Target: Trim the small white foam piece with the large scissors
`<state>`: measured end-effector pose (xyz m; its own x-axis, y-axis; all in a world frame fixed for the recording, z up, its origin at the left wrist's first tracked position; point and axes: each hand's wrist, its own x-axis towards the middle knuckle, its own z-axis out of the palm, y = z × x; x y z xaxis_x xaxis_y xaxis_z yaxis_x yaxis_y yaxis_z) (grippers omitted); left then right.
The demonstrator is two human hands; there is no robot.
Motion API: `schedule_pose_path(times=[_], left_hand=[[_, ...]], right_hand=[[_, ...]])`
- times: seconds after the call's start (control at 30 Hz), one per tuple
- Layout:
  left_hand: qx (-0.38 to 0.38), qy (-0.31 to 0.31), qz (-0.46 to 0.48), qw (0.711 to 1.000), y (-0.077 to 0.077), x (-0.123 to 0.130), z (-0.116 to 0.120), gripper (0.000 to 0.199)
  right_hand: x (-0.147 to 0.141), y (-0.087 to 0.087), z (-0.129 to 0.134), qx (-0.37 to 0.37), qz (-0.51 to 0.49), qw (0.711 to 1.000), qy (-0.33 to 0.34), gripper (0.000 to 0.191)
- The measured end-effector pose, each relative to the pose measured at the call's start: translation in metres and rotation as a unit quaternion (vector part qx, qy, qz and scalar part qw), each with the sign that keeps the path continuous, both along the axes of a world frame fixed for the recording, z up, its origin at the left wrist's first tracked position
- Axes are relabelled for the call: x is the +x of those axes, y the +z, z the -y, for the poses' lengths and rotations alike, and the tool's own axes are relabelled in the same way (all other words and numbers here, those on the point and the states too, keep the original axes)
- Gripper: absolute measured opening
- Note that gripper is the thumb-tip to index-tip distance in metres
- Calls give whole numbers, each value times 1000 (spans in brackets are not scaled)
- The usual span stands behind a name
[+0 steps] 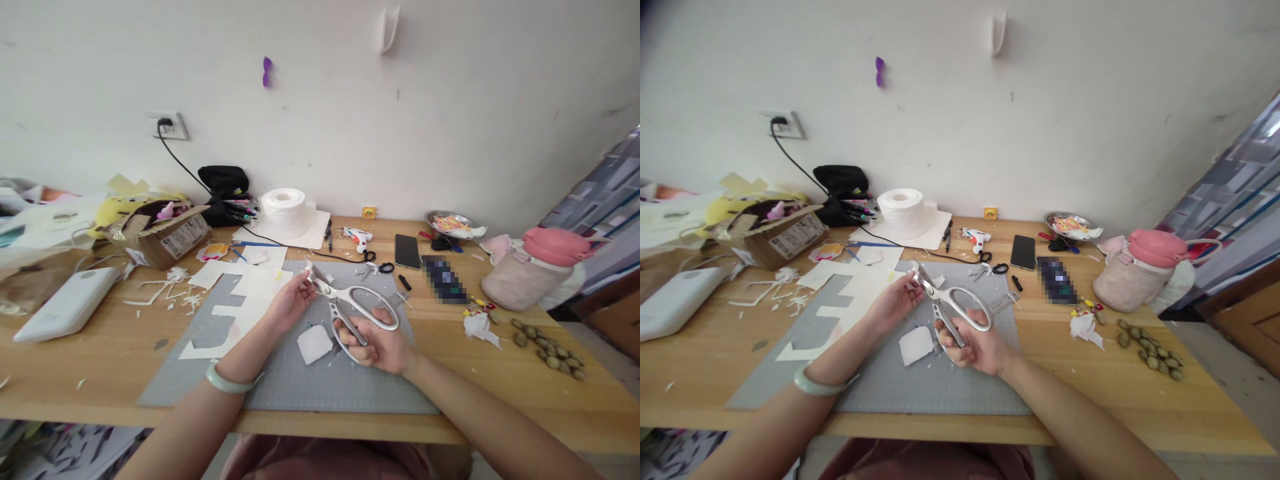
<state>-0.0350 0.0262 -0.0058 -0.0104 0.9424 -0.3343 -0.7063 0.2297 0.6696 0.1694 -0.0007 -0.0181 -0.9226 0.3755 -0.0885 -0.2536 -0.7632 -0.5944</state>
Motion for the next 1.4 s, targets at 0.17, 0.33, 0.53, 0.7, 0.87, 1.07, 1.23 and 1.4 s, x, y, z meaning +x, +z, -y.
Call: schedule_pose_path(times=[0.17, 0.33, 0.53, 0.7, 0.87, 1.07, 1.23, 1.4], left_hand=[[-15, 25, -6, 1000, 0, -1, -1, 20], [-12, 26, 5, 1000, 1, -3, -1, 20], [-32, 27, -3, 999, 0, -4, -2, 22], [-37, 30, -3, 999, 2, -4, -2, 22], [-40, 36, 3, 999, 3, -4, -2, 20], [-48, 42, 6, 998, 6, -5, -1, 17], [-38, 39, 15, 998, 8, -5, 0, 17], [-2, 63, -8, 998, 2, -5, -2, 11]], right_hand=[[0, 0, 1, 0, -1, 1000, 5, 59], [1, 0, 0, 2, 5, 1000, 8, 54], [2, 0, 1, -7, 8, 1000, -8, 45], [1, -1, 2, 37, 24, 998, -39, 43], [3, -2, 3, 40, 50, 996, -58, 42], [1, 0, 2, 54, 63, 995, -55, 34], [-1, 0, 4, 84, 92, 991, -55, 34], [-2, -1, 6, 97, 84, 991, -41, 35]])
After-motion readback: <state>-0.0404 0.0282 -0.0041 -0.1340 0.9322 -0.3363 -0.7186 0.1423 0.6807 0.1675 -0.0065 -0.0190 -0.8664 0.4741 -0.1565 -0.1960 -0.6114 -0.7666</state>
